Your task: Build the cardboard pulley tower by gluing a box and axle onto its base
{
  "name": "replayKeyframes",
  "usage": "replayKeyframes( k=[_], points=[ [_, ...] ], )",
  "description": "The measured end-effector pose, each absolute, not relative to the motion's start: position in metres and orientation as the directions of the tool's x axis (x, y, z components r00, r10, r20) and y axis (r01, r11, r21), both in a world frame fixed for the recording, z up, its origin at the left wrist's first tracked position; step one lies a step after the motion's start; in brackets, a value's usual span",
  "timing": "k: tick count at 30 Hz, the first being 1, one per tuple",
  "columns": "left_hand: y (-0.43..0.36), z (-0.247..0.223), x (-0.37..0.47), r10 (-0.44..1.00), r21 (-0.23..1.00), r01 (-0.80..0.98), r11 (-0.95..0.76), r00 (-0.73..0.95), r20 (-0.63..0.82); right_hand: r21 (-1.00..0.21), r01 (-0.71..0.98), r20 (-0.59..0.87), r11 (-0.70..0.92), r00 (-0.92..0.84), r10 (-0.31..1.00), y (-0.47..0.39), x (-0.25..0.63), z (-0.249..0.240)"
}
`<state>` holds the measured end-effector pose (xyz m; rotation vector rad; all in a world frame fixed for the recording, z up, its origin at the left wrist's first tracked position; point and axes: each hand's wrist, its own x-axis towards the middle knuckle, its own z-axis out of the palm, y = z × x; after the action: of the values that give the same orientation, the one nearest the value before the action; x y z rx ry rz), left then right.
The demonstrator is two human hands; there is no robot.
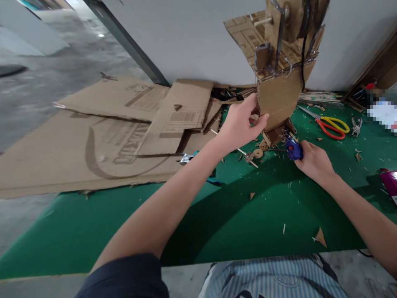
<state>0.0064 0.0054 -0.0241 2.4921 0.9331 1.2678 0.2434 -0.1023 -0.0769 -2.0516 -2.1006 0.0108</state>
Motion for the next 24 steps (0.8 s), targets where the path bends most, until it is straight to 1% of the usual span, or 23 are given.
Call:
replayKeyframes(
  k=[5, 12, 16, 19, 24],
  points=[
    [0.0068, -0.0245, 0.0056, 0.618, 0.432, 0.458, -0.777, 0.428, 0.659, -0.133, 0.989, 0.149, 0.057, -0.037, 0.988, -0.1023, 0.2447, -0.0778],
    [0.01, -0.0285, 0.0046, 0.632, 0.452, 0.452, -0.769, 0.429, 0.645, -0.125, 0.991, 0.155, 0.047, -0.028, 0.988, -0.1013, 0.2456, -0.0789],
    [0.0095, -0.0293, 0.0042, 0.632, 0.459, 0.444, -0.769, 0.429, 0.645, -0.135, 0.99, 0.132, 0.045, -0.027, 0.991, -0.1017, 0.2441, -0.0769],
    [0.0082, -0.0283, 0.0042, 0.629, 0.45, 0.451, -0.771, 0.433, 0.645, -0.144, 0.989, 0.112, 0.039, -0.023, 0.993, -0.1021, 0.2422, -0.0749],
    [0.0064, -0.0273, 0.0068, 0.617, 0.429, 0.455, -0.78, 0.447, 0.647, -0.158, 0.986, 0.123, 0.05, -0.031, 0.992, -0.1019, 0.2413, -0.0751]
  ],
)
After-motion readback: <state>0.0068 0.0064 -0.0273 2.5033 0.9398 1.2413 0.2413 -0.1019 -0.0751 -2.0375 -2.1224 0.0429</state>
